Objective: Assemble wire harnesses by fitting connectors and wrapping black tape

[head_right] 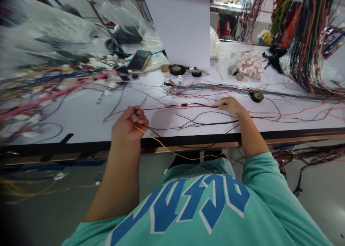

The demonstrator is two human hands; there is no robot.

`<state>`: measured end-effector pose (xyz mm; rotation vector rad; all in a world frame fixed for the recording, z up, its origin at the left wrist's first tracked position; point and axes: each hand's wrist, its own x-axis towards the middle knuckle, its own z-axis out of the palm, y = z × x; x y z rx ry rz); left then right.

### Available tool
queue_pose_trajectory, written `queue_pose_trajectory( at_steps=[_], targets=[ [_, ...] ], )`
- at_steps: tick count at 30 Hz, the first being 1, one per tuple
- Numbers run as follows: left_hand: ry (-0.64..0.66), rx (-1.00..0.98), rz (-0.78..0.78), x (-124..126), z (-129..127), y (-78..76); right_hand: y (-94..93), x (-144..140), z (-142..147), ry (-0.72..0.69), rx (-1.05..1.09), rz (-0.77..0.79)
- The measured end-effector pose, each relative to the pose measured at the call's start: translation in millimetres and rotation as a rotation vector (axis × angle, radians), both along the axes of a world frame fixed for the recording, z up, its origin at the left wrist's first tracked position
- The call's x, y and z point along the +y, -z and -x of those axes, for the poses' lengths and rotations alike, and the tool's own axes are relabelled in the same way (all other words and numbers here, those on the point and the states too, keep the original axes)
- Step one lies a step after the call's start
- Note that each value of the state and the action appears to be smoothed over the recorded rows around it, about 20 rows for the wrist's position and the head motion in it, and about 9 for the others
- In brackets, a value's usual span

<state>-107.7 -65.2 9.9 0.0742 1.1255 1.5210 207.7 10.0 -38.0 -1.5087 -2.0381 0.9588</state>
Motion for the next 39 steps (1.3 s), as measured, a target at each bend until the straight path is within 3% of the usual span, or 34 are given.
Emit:
queue_pose_trajectory(
  at_steps=[5, 14, 19, 23, 26, 28, 31, 34, 37, 39],
  targets=[
    [0.026, 0.032, 0.033, -5, -7, -11.5, -2.8, 0, -1, 0.044, -0.037, -0.051],
    [0.056, 0.186, -0.108, -21, -16, -27.4, -4.7, -2, 1, 0.051, -0.125, -0.118],
    [0.142, 0.280, -0.337, -36, -22, -29.6, -2.9, -1, 4, 0.110, -0.161, -0.136],
    [0.329, 0.348, -0.595, -54, -34, -22.6, 2.9, 5, 8, 0.153, -0.231, -0.172],
    [0.417, 0.375, -0.621, -62, -40, -19.6, 4.1, 7, 9, 0.150, -0.304, -0.218],
    [0.326, 0.376, -0.571, -61, -37, -21.6, 1.2, 6, 7, 0.143, -0.382, -0.224],
    [0.038, 0.361, -0.464, -55, -21, -28.1, -9.1, 1, -2, 0.150, -0.536, -0.186],
    [-0.198, 0.322, -0.369, -51, -2, -31.4, -22.9, -3, -11, 0.264, -0.736, -0.099],
    [-0.231, 0.297, -0.302, -53, 4, -26.8, -38.3, -9, 4, 0.411, -0.844, -0.180],
    [-0.144, 0.307, -0.309, -55, -1, -20.8, -50.2, -21, 36, 0.333, -0.679, -0.381]
  ],
)
